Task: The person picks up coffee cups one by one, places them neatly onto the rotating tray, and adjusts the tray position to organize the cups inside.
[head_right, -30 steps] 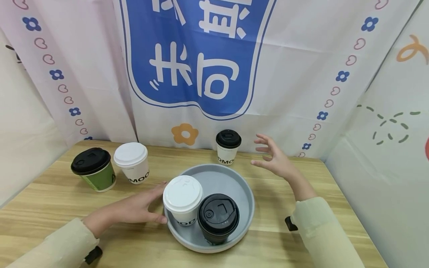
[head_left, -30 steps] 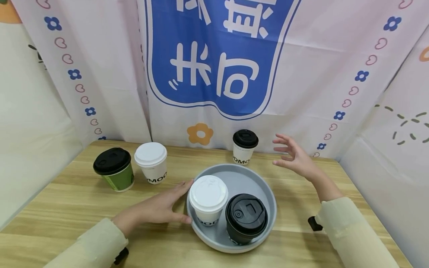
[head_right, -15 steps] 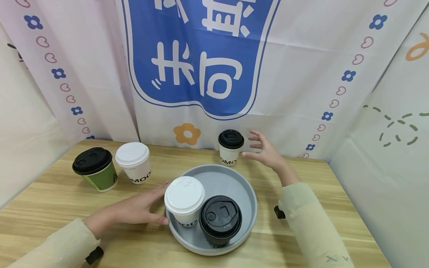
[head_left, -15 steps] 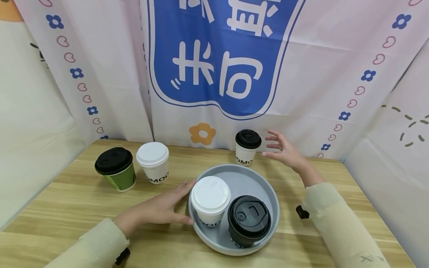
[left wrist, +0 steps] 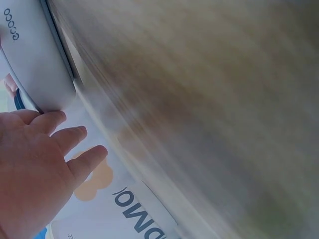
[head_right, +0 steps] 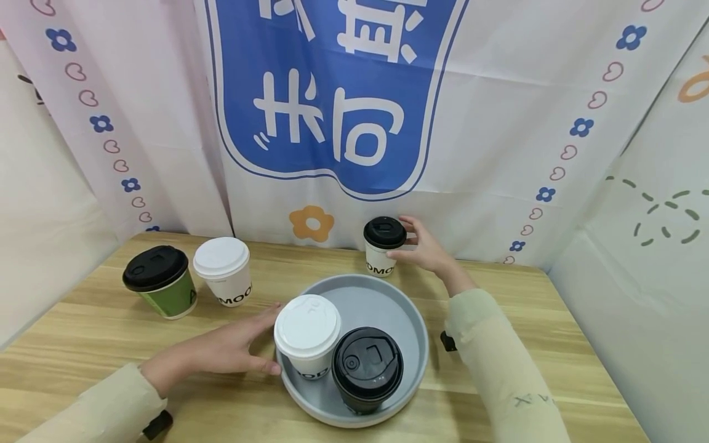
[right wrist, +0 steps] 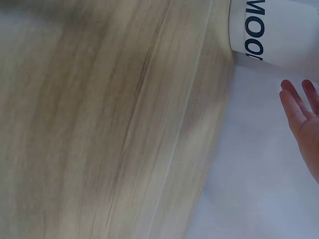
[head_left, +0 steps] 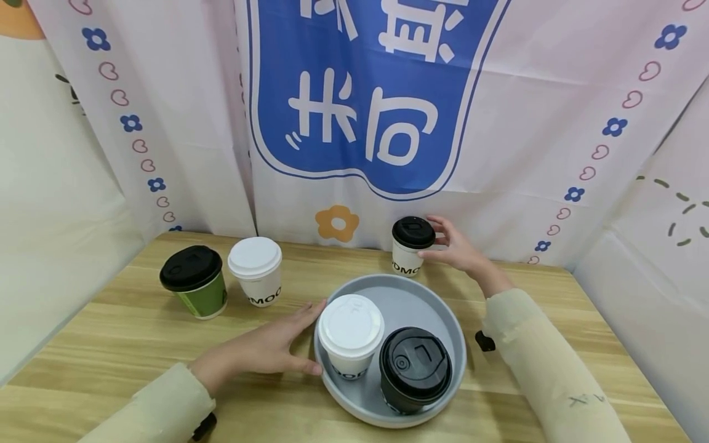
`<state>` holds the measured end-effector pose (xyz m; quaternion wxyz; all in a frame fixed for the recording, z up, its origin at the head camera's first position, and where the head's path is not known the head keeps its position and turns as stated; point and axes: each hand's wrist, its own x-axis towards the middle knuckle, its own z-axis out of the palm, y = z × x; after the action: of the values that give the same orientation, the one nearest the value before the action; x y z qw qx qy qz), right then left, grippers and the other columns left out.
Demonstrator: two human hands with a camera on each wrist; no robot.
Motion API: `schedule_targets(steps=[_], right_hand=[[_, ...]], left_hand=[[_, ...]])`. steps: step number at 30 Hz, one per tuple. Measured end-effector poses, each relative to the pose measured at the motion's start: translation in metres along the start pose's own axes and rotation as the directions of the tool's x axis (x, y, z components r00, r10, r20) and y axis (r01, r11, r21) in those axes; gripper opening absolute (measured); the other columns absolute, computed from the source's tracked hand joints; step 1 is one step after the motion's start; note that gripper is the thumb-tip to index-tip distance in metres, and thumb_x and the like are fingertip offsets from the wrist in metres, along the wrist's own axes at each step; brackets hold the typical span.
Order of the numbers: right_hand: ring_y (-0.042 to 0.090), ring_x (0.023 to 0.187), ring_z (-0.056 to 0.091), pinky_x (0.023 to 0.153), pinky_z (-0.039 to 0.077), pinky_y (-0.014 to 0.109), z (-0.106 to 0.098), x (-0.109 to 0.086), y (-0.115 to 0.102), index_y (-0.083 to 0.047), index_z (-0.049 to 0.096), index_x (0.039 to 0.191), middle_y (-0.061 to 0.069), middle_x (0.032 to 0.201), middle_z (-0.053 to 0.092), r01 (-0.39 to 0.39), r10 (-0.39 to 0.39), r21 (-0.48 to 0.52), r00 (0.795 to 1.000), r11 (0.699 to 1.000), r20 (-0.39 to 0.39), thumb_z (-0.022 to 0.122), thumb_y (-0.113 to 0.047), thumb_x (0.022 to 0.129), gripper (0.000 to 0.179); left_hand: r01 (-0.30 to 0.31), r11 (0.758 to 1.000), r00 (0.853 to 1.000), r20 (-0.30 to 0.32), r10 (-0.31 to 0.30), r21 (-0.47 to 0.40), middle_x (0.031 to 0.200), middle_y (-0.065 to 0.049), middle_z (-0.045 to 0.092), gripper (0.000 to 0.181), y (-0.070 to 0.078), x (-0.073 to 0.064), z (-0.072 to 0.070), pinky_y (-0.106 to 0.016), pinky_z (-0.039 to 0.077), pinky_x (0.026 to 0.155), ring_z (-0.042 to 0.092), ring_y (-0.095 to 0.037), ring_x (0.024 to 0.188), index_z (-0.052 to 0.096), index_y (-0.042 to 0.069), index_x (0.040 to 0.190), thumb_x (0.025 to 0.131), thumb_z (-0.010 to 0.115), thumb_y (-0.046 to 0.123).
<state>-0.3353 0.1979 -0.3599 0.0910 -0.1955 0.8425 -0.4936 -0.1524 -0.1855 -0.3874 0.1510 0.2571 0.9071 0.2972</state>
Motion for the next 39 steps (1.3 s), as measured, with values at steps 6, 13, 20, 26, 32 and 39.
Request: schedule_targets(steps=[6,13,20,26,32,39], right_hand=[[0.045,0.137,0.042,0.112,0.040,0.054,0.003,0.008,0.002,-0.009,0.021,0.156,0.019,0.160,0.029,-0.021,0.021,0.021,1.000,1.000,-0.006,0.076,-0.017,0.086,0.090],[0.039,0.131,0.048,0.108,0.042,0.044,0.007,0.014,0.007,-0.006,0.023,0.154,0.021,0.153,0.038,-0.040,0.039,0.056,0.999,0.998,0.007,0.077,-0.012,0.084,0.089],[0.033,0.132,0.045,0.115,0.032,0.044,0.014,0.017,0.007,-0.001,0.026,0.149,0.023,0.146,0.045,0.007,-0.006,0.102,1.000,0.995,-0.011,0.077,-0.005,0.082,0.085],[0.034,0.134,0.043,0.117,0.030,0.046,0.017,0.017,0.005,-0.002,0.024,0.150,0.023,0.148,0.043,0.002,0.003,0.133,1.000,0.991,-0.031,0.077,-0.003,0.082,0.087],[0.034,0.136,0.042,0.117,0.030,0.047,0.017,0.013,0.005,-0.005,0.021,0.151,0.021,0.151,0.041,-0.006,0.010,0.143,1.000,0.990,-0.029,0.077,-0.006,0.083,0.089],[0.030,0.129,0.047,0.109,0.038,0.042,0.012,0.005,0.003,-0.005,0.024,0.150,0.021,0.147,0.044,0.016,-0.013,0.151,1.000,0.988,-0.025,0.076,-0.004,0.084,0.084]], left_hand=[[0.012,1.000,1.000,-0.001,-0.012,0.002,0.163,-0.025,0.016,0.116,0.000,0.000,0.001,-0.062,0.022,0.119,0.017,-0.043,0.151,0.011,0.016,0.161,0.076,0.074,0.064],[-0.010,1.000,1.000,-0.007,0.011,0.010,0.163,-0.025,0.018,0.117,0.001,0.000,0.001,-0.063,0.022,0.119,0.018,-0.044,0.151,0.012,0.015,0.161,0.076,0.073,0.066],[-0.018,1.000,1.000,-0.007,0.018,0.002,0.164,-0.021,0.017,0.117,0.003,0.000,0.001,-0.062,0.022,0.119,0.017,-0.043,0.152,0.011,0.015,0.161,0.077,0.073,0.066],[-0.010,1.000,1.000,-0.005,0.010,-0.004,0.164,-0.024,0.017,0.116,0.004,-0.001,0.001,-0.062,0.022,0.119,0.016,-0.043,0.151,0.011,0.016,0.161,0.077,0.074,0.065],[-0.014,1.000,1.000,-0.006,0.014,0.009,0.163,-0.025,0.018,0.116,0.004,0.000,0.000,-0.062,0.023,0.119,0.018,-0.044,0.151,0.011,0.015,0.161,0.077,0.073,0.065],[-0.008,1.000,1.000,-0.006,0.008,0.012,0.163,-0.026,0.018,0.118,0.001,0.001,0.000,-0.062,0.023,0.119,0.017,-0.044,0.151,0.012,0.013,0.161,0.076,0.074,0.066]])
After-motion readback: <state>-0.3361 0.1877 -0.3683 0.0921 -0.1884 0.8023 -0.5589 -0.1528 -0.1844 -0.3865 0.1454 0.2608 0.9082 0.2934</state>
